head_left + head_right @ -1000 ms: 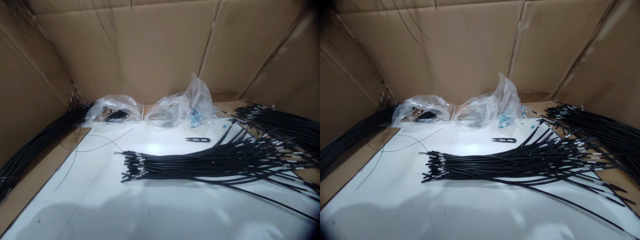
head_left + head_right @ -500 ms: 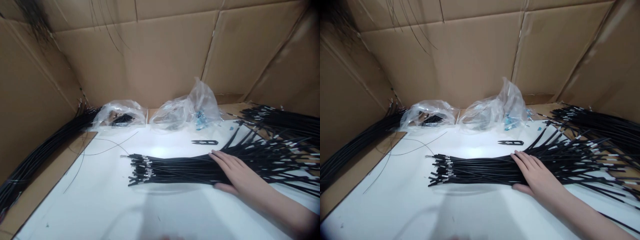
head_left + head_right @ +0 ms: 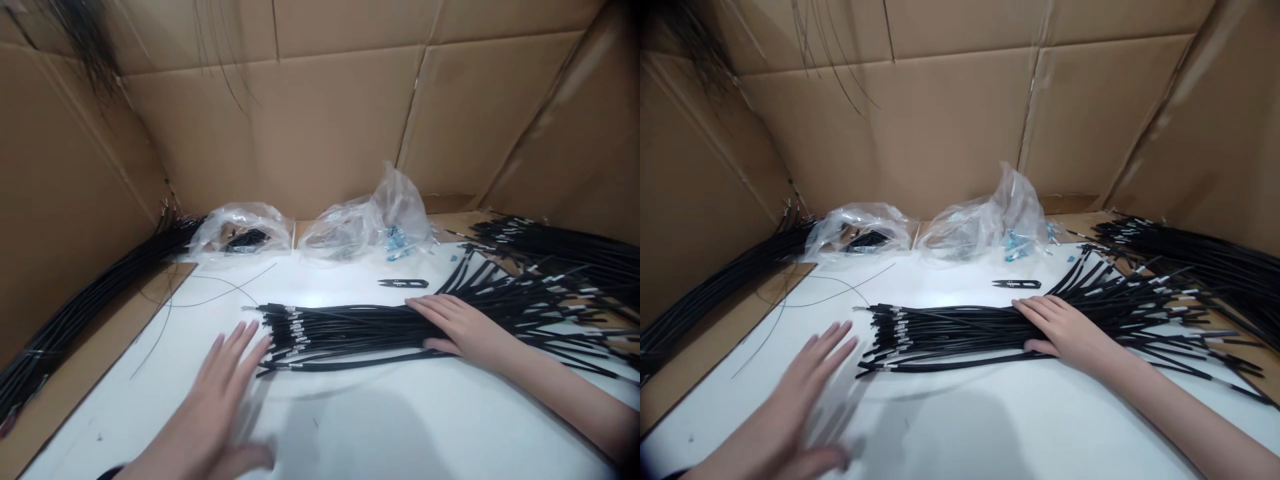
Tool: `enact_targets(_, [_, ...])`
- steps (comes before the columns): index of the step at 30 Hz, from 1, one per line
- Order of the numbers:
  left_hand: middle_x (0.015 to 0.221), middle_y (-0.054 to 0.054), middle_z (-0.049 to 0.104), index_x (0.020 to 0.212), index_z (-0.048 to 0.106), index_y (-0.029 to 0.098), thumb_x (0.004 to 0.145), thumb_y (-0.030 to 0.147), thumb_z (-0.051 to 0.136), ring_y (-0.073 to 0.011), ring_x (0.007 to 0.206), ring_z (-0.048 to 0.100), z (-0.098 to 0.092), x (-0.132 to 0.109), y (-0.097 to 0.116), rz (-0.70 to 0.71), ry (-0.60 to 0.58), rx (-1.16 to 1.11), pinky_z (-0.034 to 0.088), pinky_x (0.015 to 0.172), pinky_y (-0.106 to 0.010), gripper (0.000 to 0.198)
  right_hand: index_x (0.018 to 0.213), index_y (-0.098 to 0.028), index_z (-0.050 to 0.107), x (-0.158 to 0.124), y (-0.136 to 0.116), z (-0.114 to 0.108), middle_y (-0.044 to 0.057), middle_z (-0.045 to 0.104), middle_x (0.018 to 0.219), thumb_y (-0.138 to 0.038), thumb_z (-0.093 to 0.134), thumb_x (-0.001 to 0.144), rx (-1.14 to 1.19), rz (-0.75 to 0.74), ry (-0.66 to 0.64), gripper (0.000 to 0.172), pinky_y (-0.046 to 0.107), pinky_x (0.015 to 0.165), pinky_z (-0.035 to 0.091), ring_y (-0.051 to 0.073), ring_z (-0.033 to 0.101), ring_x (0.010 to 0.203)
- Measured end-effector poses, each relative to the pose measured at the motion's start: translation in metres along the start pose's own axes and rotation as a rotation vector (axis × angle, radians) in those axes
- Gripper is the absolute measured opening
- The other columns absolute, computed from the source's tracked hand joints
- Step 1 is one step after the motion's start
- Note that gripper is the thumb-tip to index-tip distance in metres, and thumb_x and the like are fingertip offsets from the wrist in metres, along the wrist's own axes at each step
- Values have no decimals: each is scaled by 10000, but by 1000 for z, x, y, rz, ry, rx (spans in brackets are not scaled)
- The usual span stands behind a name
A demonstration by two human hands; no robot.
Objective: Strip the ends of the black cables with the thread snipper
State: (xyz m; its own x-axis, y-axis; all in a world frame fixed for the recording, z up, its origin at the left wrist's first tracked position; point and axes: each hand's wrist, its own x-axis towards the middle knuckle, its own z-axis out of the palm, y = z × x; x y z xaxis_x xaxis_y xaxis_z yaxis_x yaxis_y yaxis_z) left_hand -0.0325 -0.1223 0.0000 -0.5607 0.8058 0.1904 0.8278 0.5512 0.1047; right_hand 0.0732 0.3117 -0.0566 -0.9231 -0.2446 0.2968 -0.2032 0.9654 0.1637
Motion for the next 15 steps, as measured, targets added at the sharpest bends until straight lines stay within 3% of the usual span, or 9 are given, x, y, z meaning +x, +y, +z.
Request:
enact_targets(3, [1454,-242,191,1427,115,125,653,638,581,-390,1344,128,26,51,2,97,-19,107,236,1029,-592,1039,1312,-181,434,4,-17,-11,111,496,1296,-480,438,847,-40,10,49,553,449,942,394,266,491,1145])
enact_targets(6, [1430,-254,248,1400,159,68,766,517,538,-345,1341,197,44,87,2,27,-96,63,279,1044,-522,865,1313,-142,421,25,-48,-23,149,443,1335,-490,473,820,8,8,57,606,462,935,397,288,450,1188])
enact_targets(9, [1362,-242,366,1357,254,56,786,400,558,-342,1291,312,49,93,4,-68,-104,17,284,1047,-509,733,1334,-87,384,66,-83,-27,187,423,1340,-538,518,779,111,45,-8,727,459,948,394,306,418,1217])
enact_targets(12, [1293,-215,437,1301,324,76,742,381,611,-340,1234,379,39,87,-4,-81,-88,-85,281,1042,-515,698,1308,-6,399,103,-109,-21,238,462,1283,-614,609,664,215,100,-106,910,440,937,405,334,460,1161])
enact_targets(15, [1290,-162,438,1299,291,145,852,376,438,-241,1155,468,21,85,-31,-136,-78,-327,421,942,-390,524,1257,-9,461,117,-118,-15,204,575,1124,-615,601,673,282,58,-162,854,416,865,446,304,551,996])
